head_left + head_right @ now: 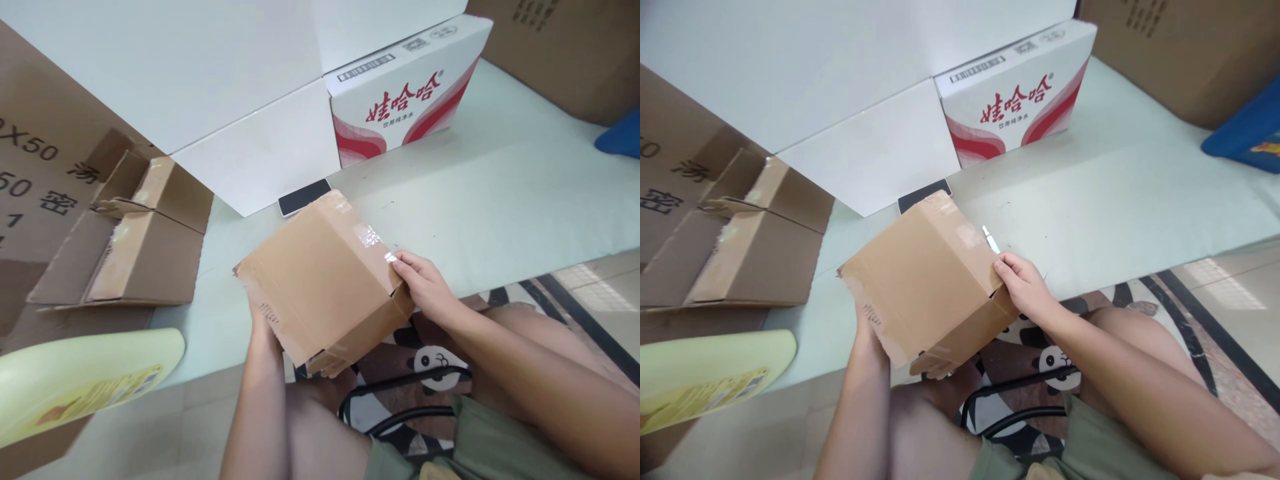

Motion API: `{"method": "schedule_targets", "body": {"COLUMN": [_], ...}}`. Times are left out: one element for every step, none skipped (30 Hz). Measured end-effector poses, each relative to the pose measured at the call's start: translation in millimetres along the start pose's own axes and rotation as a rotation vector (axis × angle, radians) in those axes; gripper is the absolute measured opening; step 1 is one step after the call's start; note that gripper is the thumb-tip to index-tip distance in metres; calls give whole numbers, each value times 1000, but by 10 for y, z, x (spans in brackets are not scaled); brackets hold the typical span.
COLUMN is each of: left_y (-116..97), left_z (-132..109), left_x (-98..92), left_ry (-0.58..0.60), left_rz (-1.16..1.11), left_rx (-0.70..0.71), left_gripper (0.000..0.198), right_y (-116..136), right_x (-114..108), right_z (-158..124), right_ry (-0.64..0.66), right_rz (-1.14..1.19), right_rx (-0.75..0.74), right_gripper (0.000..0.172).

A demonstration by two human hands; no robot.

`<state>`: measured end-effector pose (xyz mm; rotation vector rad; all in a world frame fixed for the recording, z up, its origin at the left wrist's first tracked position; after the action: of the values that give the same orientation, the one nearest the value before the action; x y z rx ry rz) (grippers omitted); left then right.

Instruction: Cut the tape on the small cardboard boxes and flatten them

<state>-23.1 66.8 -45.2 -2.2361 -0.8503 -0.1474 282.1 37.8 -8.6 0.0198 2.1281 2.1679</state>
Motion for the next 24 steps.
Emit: {"method": "schedule_targets", "body": {"left_y": [-6, -11, -13, -10, -6, -5, -6, -9, -8, -4, -1, 1, -1, -7, -14, -21, -23, -23, -22, -21, -19, -19, -19, -22], "left_z": [-32, -60, -84, -102, -116, -127, -135, -141, -144, -145, -145, -144, -143, -142, -142, -142, -142, -143, -144, -144, -143, -142, -140, -138], "left_x": [5, 9, 15, 24, 35, 45, 53, 55, 53, 50, 51, 58, 67, 74, 75, 69, 62, 57, 58, 65, 72, 78, 81, 81], "left_ry": [-12, -26, -37, -44, -45, -44, -43, -46, -50, -53, -53, -47, -40, -37, -41, -51, -63, -71, -73, -68, -62, -55, -51, -49], "left_rz": [29, 53, 67, 67, 64, 61, 62, 66, 72, 80, 87, 92, 94, 91, 87, 83, 80, 81, 83, 86, 89, 90, 90, 88], "left_rx": [9, 14, 13, 6, -2, -8, -10, -12, -15, -20, -25, -27, -25, -21, -15, -10, -9, -9, -10, -10, -10, -10, -8, -4], "left_gripper": [52, 53, 53, 53, 53, 52, 50, 49, 48, 48, 48, 48, 49, 49, 49, 49, 48, 48, 49, 49, 50, 52, 53, 54], "right_y": [8, 18, 27, 34, 40, 44, 47, 48, 48, 49, 49, 50, 52, 56, 59, 61, 63, 60, 56, 52, 48, 44, 41, 40], "right_x": [-1, -2, -1, 1, 2, 3, 3, 3, 3, 3, 3, 2, 1, -1, 0, -3, -4, -5, -5, -4, -4, -4, -2, -2], "right_z": [-2, -3, -3, -3, -3, -1, 0, 2, 3, 4, 4, 4, 3, 3, 2, 2, 3, 3, 4, 5, 6, 8, 8, 8], "right_ry": [0, 0, 2, 5, 7, 7, 8, 6, 6, 5, 4, 4, 3, 2, 4, 2, 2, 2, 2, 3, 2, 0, 0, -2], "right_rz": [-3, -7, -10, -13, -16, -17, -18, -18, -18, -19, -21, -25, -29, -31, -32, -34, -35, -36, -36, -37, -37, -39, -40, -39], "right_rx": [1, 1, -1, -3, -6, -10, -12, -14, -15, -15, -13, -12, -11, -11, -11, -12, -12, -10, -7, -4, -3, -1, 0, 0], "right_gripper": [29, 30, 30, 31, 31, 31, 31, 31, 31, 31, 32, 32, 32, 32, 33, 33, 33, 33, 33, 32, 32, 32, 32, 32]}}
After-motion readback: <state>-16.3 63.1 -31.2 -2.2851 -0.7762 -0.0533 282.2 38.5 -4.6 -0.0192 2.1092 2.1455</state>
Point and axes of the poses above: each hand's wrist, its own z-axis towards the middle knuckle, its own x-axis out of the palm, y = z × x, the point moved 10 cm from there along z, towards the middle knuckle, and after that the axes turned 11 degrees about -x, right-handed, at the moved point
